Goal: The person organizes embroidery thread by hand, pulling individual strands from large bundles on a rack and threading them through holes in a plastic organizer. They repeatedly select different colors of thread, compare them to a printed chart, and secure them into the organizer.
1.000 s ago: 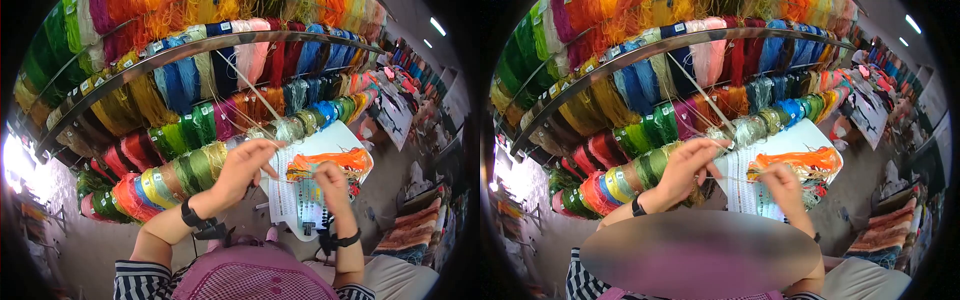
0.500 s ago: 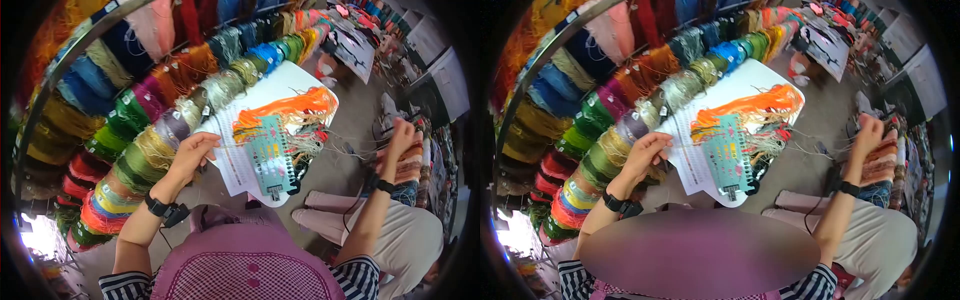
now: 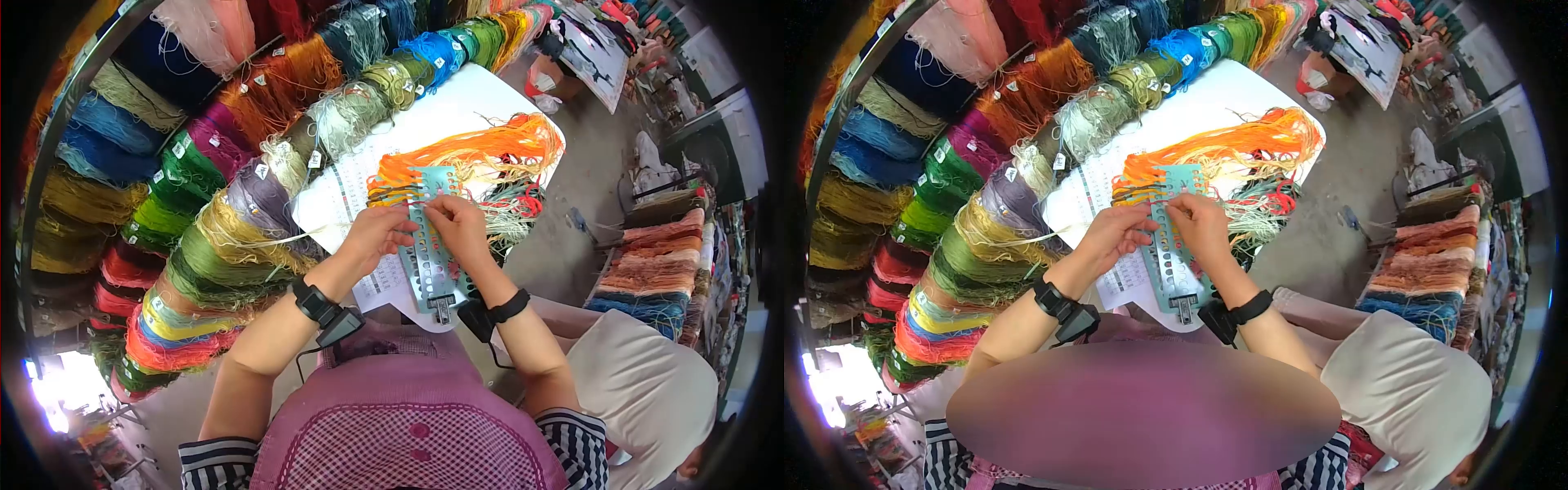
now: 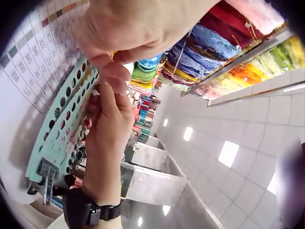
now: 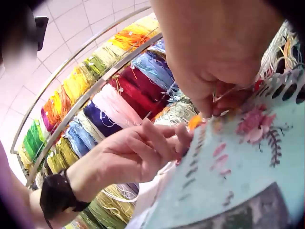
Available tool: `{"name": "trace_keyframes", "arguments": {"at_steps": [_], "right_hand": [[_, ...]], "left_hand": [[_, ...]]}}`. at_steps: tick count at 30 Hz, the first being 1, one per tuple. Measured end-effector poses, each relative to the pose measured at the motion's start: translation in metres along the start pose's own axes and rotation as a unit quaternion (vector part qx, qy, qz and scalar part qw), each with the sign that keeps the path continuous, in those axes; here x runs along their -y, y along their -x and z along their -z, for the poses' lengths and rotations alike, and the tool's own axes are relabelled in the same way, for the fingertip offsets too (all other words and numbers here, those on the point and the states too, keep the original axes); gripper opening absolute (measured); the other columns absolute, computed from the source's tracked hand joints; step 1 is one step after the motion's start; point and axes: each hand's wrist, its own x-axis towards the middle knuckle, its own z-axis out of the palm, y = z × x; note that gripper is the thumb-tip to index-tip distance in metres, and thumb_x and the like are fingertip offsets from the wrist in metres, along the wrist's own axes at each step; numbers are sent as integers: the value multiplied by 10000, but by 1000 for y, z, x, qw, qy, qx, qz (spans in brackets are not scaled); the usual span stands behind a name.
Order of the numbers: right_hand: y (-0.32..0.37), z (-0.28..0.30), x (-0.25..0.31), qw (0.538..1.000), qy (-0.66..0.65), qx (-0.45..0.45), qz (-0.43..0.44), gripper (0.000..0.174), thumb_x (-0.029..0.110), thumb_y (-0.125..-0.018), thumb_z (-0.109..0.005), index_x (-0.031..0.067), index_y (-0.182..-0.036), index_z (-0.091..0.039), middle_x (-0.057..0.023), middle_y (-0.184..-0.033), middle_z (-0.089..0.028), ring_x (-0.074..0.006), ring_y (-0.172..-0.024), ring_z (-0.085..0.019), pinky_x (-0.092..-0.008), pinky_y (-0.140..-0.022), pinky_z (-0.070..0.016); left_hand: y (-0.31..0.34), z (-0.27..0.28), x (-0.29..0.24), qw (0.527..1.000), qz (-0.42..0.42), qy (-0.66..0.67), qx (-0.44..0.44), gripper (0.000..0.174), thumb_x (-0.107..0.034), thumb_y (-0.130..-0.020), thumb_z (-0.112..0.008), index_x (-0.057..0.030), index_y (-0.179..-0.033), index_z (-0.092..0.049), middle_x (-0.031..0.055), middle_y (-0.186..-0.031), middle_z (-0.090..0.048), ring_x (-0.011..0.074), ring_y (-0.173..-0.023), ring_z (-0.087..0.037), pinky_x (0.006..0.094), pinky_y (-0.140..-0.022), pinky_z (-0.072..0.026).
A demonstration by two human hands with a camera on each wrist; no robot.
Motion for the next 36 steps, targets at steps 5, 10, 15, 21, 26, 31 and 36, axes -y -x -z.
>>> {"name": "trace_keyframes", "arguments": {"at_steps": [5,10,15,21,26,31,36], "right_hand": [[9,-7,6,996,65,-19,62,183,140,-781,-725,28,-894,-635,-114,-761,-634,-224,-647,-619,-320,-606,-490],[12,2,17,999,-21,0,-25,307,201,-717,-795,18,-898,-627,-93,-776,-624,-197,-623,-593,-313,-593,-484],[10,7,18,997,-13,52,-57,375,200,-704,-787,18,-969,-596,-72,-733,-590,-179,-599,-586,-306,-562,-479],[10,10,23,997,52,48,-22,461,223,-700,-760,13,-1057,-556,-85,-726,-603,-231,-629,-631,-355,-590,-503],[12,6,24,992,99,79,-28,679,231,-691,-776,32,-1249,-443,-131,-825,-626,-304,-738,-653,-403,-643,-511],[9,7,33,991,101,83,-40,691,221,-666,-795,24,-1230,-448,-126,-816,-625,-296,-739,-649,-402,-654,-515],[4,4,23,988,91,119,-44,668,196,-643,-807,27,-1189,-461,-83,-755,-607,-239,-694,-634,-363,-637,-511]], "left_hand": [[-1,-1,4,988,-115,-106,6,217,-151,-925,-613,-5,-1082,-648,60,-814,-680,78,-544,-588,189,-411,-387],[-10,-5,-2,963,-174,-208,6,176,-136,-922,-611,-5,-1023,-673,53,-820,-684,76,-563,-605,190,-428,-407],[-15,-9,-3,959,-135,-250,-4,179,-134,-915,-619,10,-1011,-668,57,-842,-687,97,-620,-640,197,-462,-439],[-1,26,-12,992,-125,-13,26,198,-110,-898,-605,32,-1028,-647,55,-830,-676,115,-658,-646,224,-501,-471],[7,8,-31,975,-2,-149,165,214,-135,-882,-593,-48,-1072,-636,59,-732,-642,117,-609,-615,231,-511,-481],[-19,15,-9,850,-249,-443,140,248,-291,-877,-671,-54,-913,-609,26,-676,-572,136,-613,-562,265,-543,-453],[72,96,-90,874,-212,-436,-38,334,-412,-929,-602,-82,-923,-659,-4,-746,-575,100,-685,-531,273,-601,-465]]}}
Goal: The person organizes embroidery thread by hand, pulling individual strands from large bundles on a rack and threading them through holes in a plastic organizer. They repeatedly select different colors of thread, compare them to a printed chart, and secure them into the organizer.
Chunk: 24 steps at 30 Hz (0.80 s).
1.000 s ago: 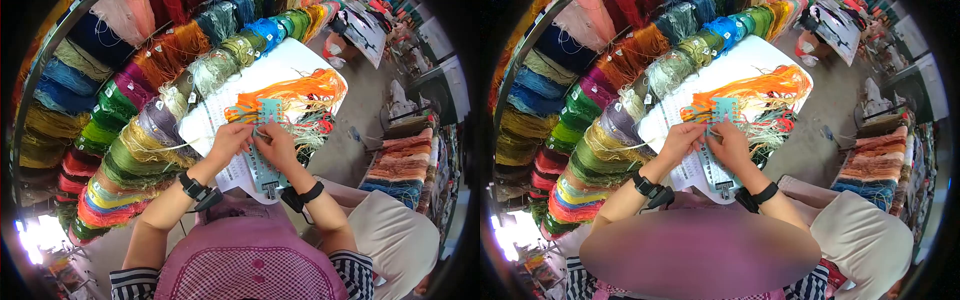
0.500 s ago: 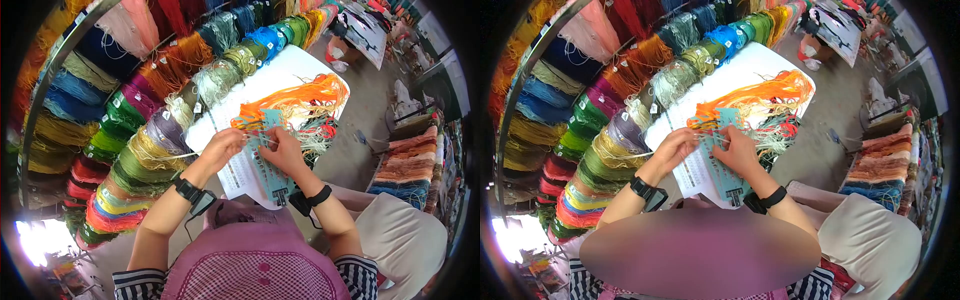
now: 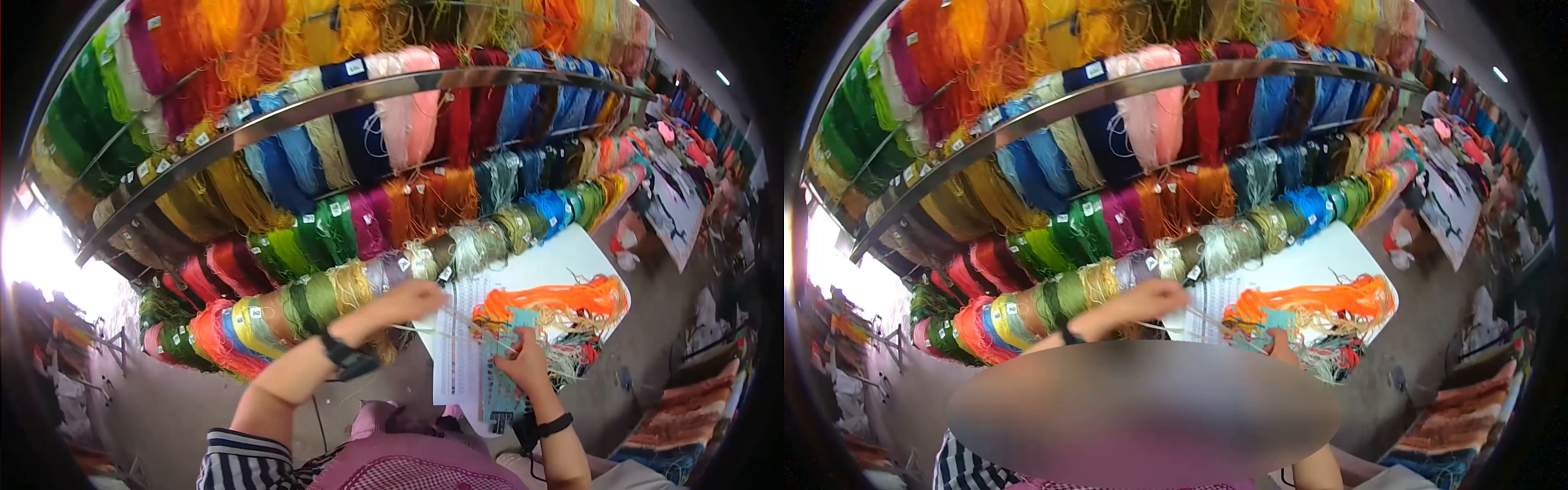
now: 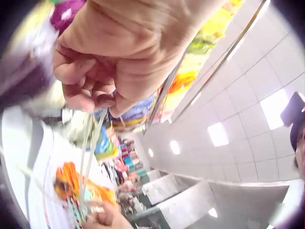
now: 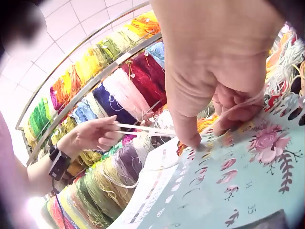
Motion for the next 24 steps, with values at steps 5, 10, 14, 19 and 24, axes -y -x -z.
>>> {"name": "trace_keyframes", "arguments": {"at_steps": [5,10,14,19,24], "right_hand": [[-1,-1,-4,1000,4,4,18,663,203,-632,-825,30,-1170,-478,-69,-739,-600,-223,-671,-621,-344,-632,-505],[-1,-1,1,1000,21,1,10,666,193,-619,-849,31,-1157,-491,-55,-709,-578,-215,-653,-607,-346,-621,-497],[-1,0,6,1000,15,10,-3,667,187,-619,-859,29,-1156,-496,-54,-710,-579,-208,-647,-604,-336,-615,-496],[-1,-2,1,1000,15,-1,-2,647,178,-629,-863,28,-1148,-507,-53,-707,-579,-192,-629,-597,-318,-597,-491],[-2,-3,-3,1000,2,1,-1,644,174,-632,-862,27,-1148,-507,-48,-688,-575,-189,-618,-594,-317,-592,-489]], "left_hand": [[66,150,-3,916,72,-118,-377,399,-403,-939,-529,-40,-822,-647,80,-619,-600,160,-653,-610,356,-577,-470],[74,173,-53,734,-162,-314,-579,288,-229,-816,-707,-122,-1073,-633,75,-834,-590,244,-698,-599,357,-630,-475],[21,185,-72,652,-232,-191,-696,293,-235,-759,-771,-52,-952,-648,53,-929,-566,159,-623,-535,304,-638,-463],[-1,199,-62,606,-186,-214,-743,239,-284,-793,-750,-75,-880,-675,57,-874,-550,173,-630,-534,320,-643,-460],[14,198,-52,685,-260,-117,-671,167,-224,-831,-715,-63,-838,-674,29,-825,-563,146,-614,-542,286,-604,-438]]}}
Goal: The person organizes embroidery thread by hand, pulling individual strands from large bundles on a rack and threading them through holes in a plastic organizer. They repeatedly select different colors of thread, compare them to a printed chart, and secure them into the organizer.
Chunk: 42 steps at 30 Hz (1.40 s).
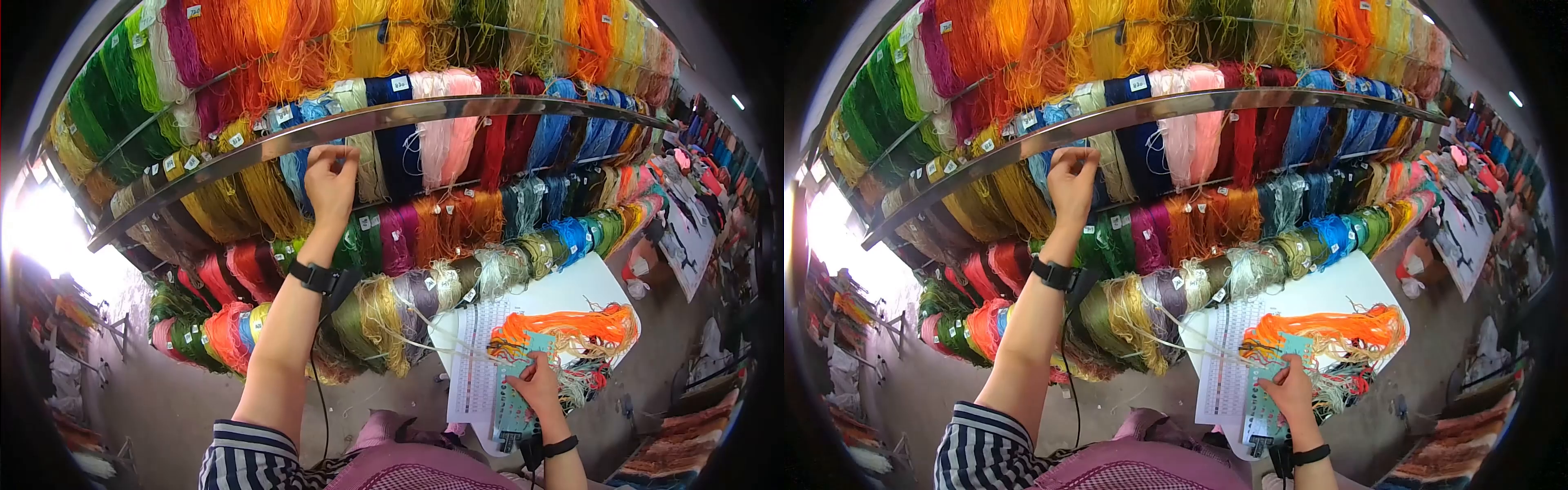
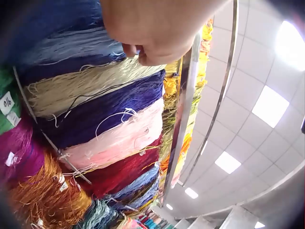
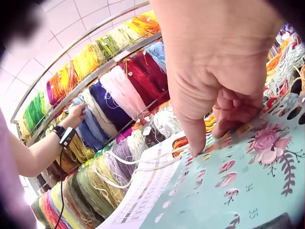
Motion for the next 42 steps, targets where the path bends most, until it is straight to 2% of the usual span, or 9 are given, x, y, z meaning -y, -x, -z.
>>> {"name": "trace_keyframes", "arguments": {"at_steps": [14,17,20,26,29,33,36,39,42], "right_hand": [[1,-1,-1,1000,0,-8,1,625,159,-630,-864,35,-1128,-507,-41,-671,-564,-192,-605,-588,-319,-581,-481],[1,-2,-3,1000,-6,-12,8,623,162,-624,-867,39,-1117,-507,-41,-670,-563,-193,-605,-588,-320,-580,-481],[0,-2,-3,1000,-3,-7,5,619,164,-620,-867,38,-1108,-508,-42,-668,-562,-194,-604,-586,-322,-580,-481],[-2,-4,-8,1000,-4,-6,6,621,165,-617,-871,36,-1104,-508,-41,-665,-557,-200,-603,-584,-328,-583,-481],[-1,-3,-5,1000,-7,-7,7,624,163,-617,-871,33,-1108,-506,-44,-665,-562,-202,-609,-588,-329,-585,-481],[-1,-2,-3,1000,12,-6,3,623,157,-623,-867,29,-1114,-506,-53,-671,-574,-200,-615,-591,-331,-588,-484],[-1,6,0,999,16,32,24,580,158,-652,-848,21,-1114,-524,-61,-685,-587,-200,-619,-595,-331,-593,-487],[-1,27,32,993,22,64,98,480,159,-699,-815,14,-1085,-569,-65,-705,-600,-203,-626,-598,-328,-594,-489],[-2,40,92,986,-18,77,147,276,150,-816,-714,16,-1042,-627,-79,-791,-639,-193,-671,-618,-308,-622,-493]], "left_hand": [[-10,-2,14,999,21,0,26,177,-180,-868,-694,-8,-903,-668,16,-864,-607,90,-668,-554,220,-625,-465],[-3,5,9,996,39,62,42,148,-175,-853,-697,-33,-841,-660,28,-881,-626,105,-672,-576,258,-633,-459],[-3,12,-10,926,152,337,78,134,-171,-899,-673,-45,-887,-631,7,-825,-581,64,-620,-538,214,-494,-388],[-25,2,-7,983,149,92,50,217,-212,-874,-690,-1,-924,-680,18,-642,-608,76,-614,-568,241,-558,-426],[-30,-6,12,993,71,95,3,274,-237,-864,-701,19,-961,-690,23,-677,-635,77,-606,-568,237,-567,-429],[-16,5,1,985,130,116,17,233,-223,-888,-675,5,-939,-675,24,-724,-642,84,-616,-583,224,-589,-445],[-5,11,-3,980,14,197,-30,208,-228,-928,-643,-23,-956,-655,19,-786,-636,47,-588,-546,195,-472,-360],[10,22,-19,911,179,345,140,171,-137,-974,-522,-19,-901,-622,26,-791,-619,108,-659,-601,225,-595,-455],[44,22,-30,978,65,124,155,153,-115,-966,-519,-16,-917,-625,45,-784,-616,135,-689,-606,259,-616,-469]]}}
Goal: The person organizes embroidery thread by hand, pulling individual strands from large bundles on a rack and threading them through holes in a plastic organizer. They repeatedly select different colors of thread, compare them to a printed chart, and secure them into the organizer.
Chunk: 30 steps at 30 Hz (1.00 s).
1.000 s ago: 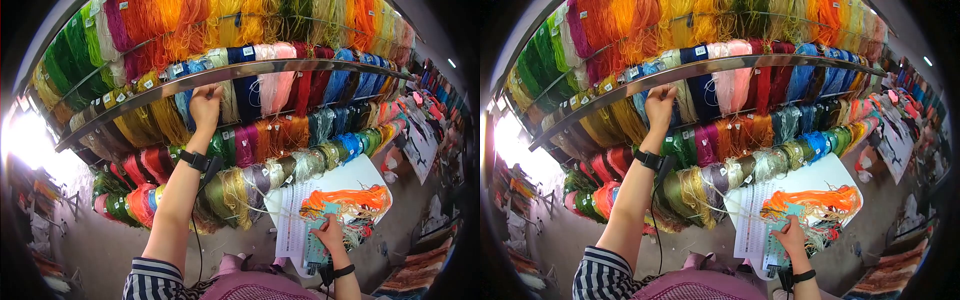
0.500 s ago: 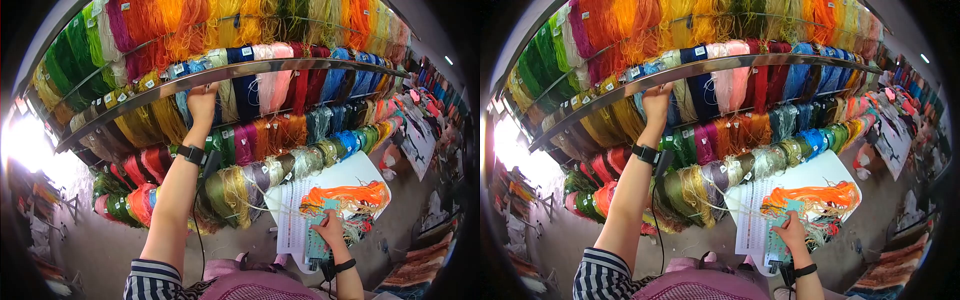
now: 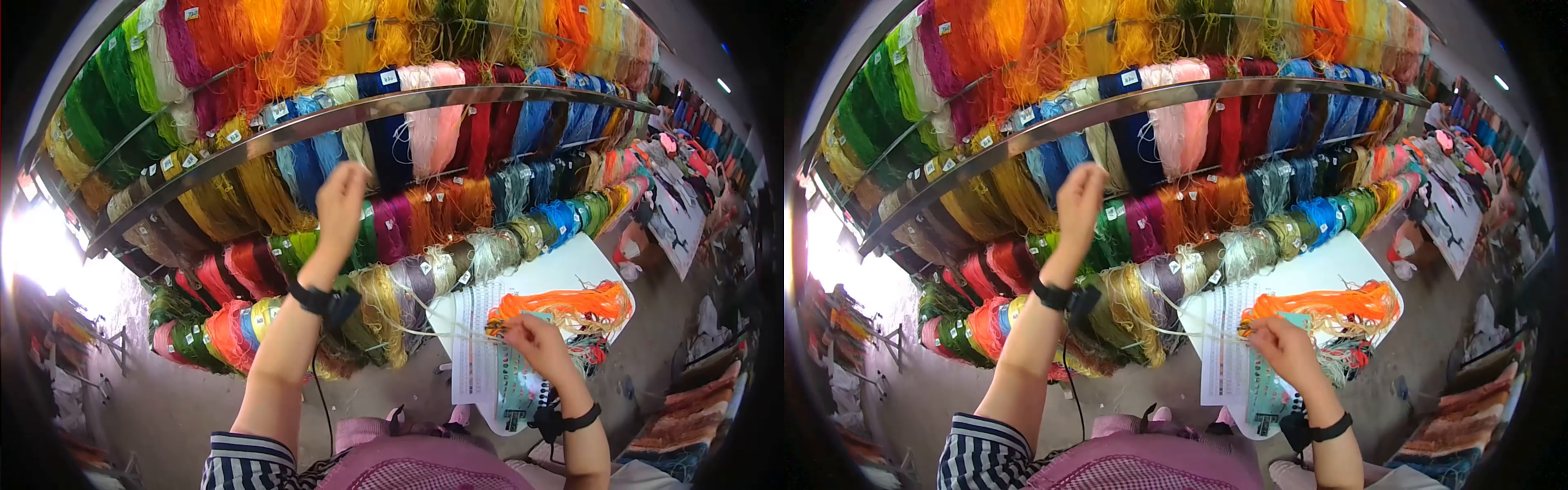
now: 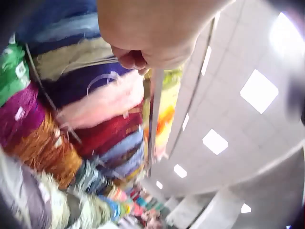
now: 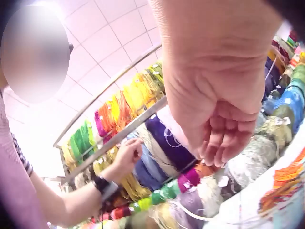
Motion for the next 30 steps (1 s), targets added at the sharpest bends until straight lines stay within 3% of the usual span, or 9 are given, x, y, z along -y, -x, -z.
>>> {"name": "trace_keyframes", "arguments": {"at_steps": [3,7,10,12,17,21,24,25,30], "right_hand": [[-30,0,41,984,-175,-7,38,218,160,-953,-564,-4,-1086,-622,-82,-920,-672,-143,-805,-627,-269,-733,-491],[-61,-19,87,916,-390,-69,67,228,172,-992,-523,-7,-1085,-631,-40,-922,-659,-107,-860,-600,-254,-787,-484],[-55,-5,88,878,-466,110,0,189,190,-967,-565,46,-1059,-647,3,-871,-636,-60,-756,-554,-216,-698,-444],[-41,17,50,926,-375,-49,-2,129,153,-923,-621,52,-997,-652,27,-814,-623,-49,-757,-572,-223,-716,-462],[33,119,-94,913,-166,-366,-63,58,107,-880,-645,58,-861,-670,24,-802,-636,-45,-738,-536,-211,-682,-427],[152,251,-195,748,43,-661,-45,115,99,-867,-655,22,-784,-670,8,-792,-620,-74,-737,-523,-225,-693,-427],[168,262,-144,666,31,-744,39,140,84,-883,-620,0,-773,-633,-22,-839,-643,-100,-712,-535,-233,-705,-441],[151,248,-127,684,-43,-719,116,128,82,-900,-586,6,-799,-595,-32,-835,-647,-109,-692,-541,-237,-670,-440],[88,112,-89,848,-24,-527,-46,95,119,-913,-648,42,-965,-663,-7,-899,-644,-106,-881,-587,-257,-810,-469]], "left_hand": [[91,-38,-21,983,-143,-31,115,147,-64,-899,-565,-34,-1009,-658,141,-925,-678,280,-834,-664,351,-754,-522],[194,-75,-49,945,-117,55,300,142,-6,-828,-626,-11,-965,-663,150,-883,-667,332,-813,-667,380,-694,-541],[205,-89,-53,939,-34,108,326,103,-56,-866,-636,-34,-964,-662,133,-847,-636,293,-736,-636,359,-662,-515],[196,-90,-34,940,-4,62,336,84,-80,-889,-624,-40,-955,-659,128,-849,-625,256,-722,-624,336,-644,-499],[166,-65,32,947,89,-42,306,142,-156,-902,-607,-39,-971,-649,102,-860,-634,222,-807,-618,334,-721,-492],[157,-58,61,964,128,38,229,140,-88,-927,-577,-39,-1037,-647,28,-913,-616,124,-707,-555,260,-673,-469],[169,-82,20,913,228,116,318,197,-86,-938,-558,-47,-1116,-635,-2,-908,-608,62,-701,-538,199,-626,-434],[175,-94,-2,871,298,133,369,209,-102,-935,-571,-46,-1127,-633,-6,-910,-623,53,-694,-538,189,-604,-426],[231,-164,-32,679,499,238,483,259,-120,-922,-592,-37,-1166,-615,45,-907,-659,68,-667,-598,174,-514,-410]]}}
